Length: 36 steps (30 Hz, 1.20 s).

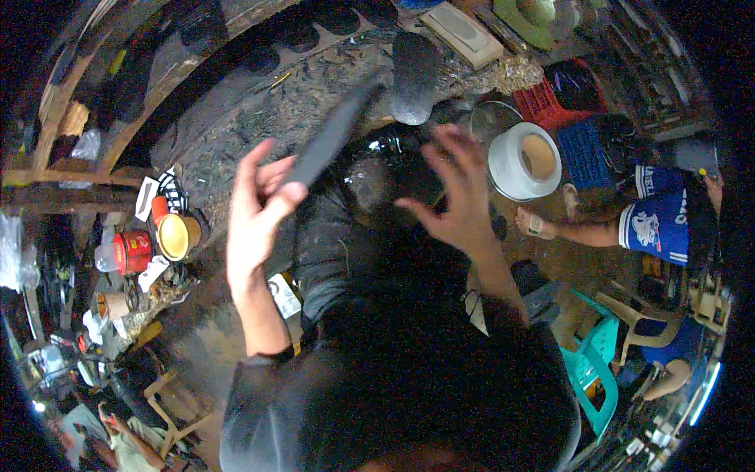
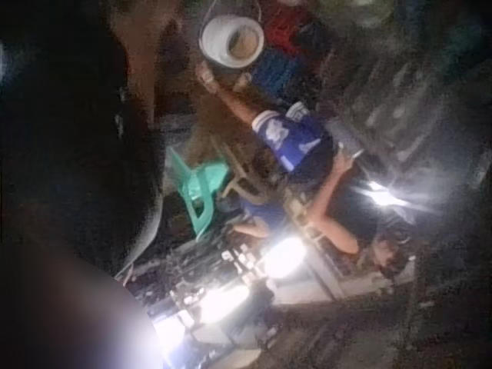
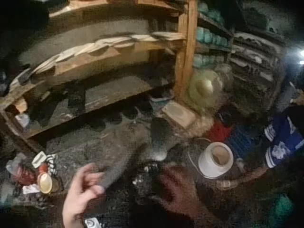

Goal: The person assembles shoes by hand in a workshop. They pick up shoe uppers and soles, align them, and press the parts together to form complete shoes, then place the finished pairs on a wooden shelf.

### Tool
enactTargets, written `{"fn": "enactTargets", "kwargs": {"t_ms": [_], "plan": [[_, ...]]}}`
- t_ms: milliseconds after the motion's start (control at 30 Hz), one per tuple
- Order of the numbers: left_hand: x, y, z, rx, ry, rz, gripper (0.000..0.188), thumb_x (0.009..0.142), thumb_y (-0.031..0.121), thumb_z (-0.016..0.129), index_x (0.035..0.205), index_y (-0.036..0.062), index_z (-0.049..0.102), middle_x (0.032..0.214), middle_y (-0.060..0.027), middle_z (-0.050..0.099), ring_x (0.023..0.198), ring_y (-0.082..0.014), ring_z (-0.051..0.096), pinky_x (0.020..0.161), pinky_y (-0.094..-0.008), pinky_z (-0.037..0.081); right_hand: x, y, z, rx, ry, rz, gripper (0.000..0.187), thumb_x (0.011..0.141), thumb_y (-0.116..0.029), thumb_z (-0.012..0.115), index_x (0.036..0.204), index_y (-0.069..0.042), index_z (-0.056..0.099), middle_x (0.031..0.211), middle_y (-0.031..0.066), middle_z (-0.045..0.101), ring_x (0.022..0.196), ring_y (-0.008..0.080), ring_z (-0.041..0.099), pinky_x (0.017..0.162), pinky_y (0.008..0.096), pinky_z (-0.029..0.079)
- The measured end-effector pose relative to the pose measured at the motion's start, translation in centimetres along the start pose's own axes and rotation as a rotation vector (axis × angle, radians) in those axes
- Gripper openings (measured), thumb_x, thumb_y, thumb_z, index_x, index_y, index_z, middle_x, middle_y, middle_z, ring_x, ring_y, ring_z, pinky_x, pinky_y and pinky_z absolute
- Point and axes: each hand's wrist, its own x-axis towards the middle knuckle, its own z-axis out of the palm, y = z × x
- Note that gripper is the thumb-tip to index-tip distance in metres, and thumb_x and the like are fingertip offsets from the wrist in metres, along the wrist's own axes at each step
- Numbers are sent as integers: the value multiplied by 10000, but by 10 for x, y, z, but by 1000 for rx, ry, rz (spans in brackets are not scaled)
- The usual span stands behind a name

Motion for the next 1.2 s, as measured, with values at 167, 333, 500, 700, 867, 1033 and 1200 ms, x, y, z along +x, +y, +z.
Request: {"fn": "enactTargets", "kwargs": {"t_ms": [167, 333, 500, 700, 867, 1033, 1200], "plan": [[39, 0, 63, -168, -473, 115, 817, 918, 304, 774, 1559, 31, 347, 1293, -174, 637, 1138, -232, 639, 1043, -397, 493, 61, -31, -34, -87, 94, -290, 469, 763, -124, 752, 1228, -167, 709, 1237, -9, 725, 1229, 215, 645, 1205, 469, 392], [118, -70, 146, -766, -200, -514, 617, 954, 457, 718, 1374, 76, 476, 1179, -129, 648, 1029, -250, 644, 903, -420, 565, 17, 13, -73, 45, 548, 357, 254, 925, -53, 736, 1170, 10, 721, 1112, 136, 752, 1024, 258, 707, 963, 366, 535], [173, -128, 248, -817, 170, -613, 336, 927, 347, 771, 1145, 117, 657, 869, -15, 628, 778, -151, 629, 726, -356, 618, -17, 37, -87, 759, 855, 552, 290, 1124, -255, 446, 1207, -11, 579, 1007, 190, 731, 773, 267, 732, 680, 383, 618], [171, -97, 242, -1039, 140, -368, 236, 881, 122, 772, 1052, 123, 609, 903, 0, 649, 755, -119, 597, 642, -305, 567, -59, 52, -68, 1198, 733, 1018, 371, 1099, -341, 444, 1251, -44, 605, 1073, 208, 744, 737, 299, 737, 588, 374, 599], [168, -56, 165, -414, 556, 188, 102, 975, 98, 613, 1049, 73, 546, 937, -32, 574, 834, -165, 584, 757, -332, 544, -71, 36, -21, 1424, 378, 1198, 468, 1044, -318, 534, 1423, -49, 589, 1372, 100, 656, 1059, 237, 662, 775, 314, 529], [142, -6, 64, -187, 798, 635, 190, 1022, 153, 642, 1141, 14, 594, 1033, -62, 664, 972, -152, 623, 916, -322, 504, -73, -29, 16, 1632, 347, 1345, 526, 1071, -444, 484, 1511, -155, 467, 1225, 111, 672, 1024, 274, 684, 750, 406, 561], [75, -10, -14, -217, 543, 391, 257, 955, 157, 763, 1141, -20, 741, 1078, -75, 753, 956, -130, 681, 906, -295, 526, -98, -35, 48, 2115, -7, 976, 658, 1066, -522, 509, 1614, -238, 280, 1175, 188, 678, 1037, 366, 710, 801, 540, 599]]}}
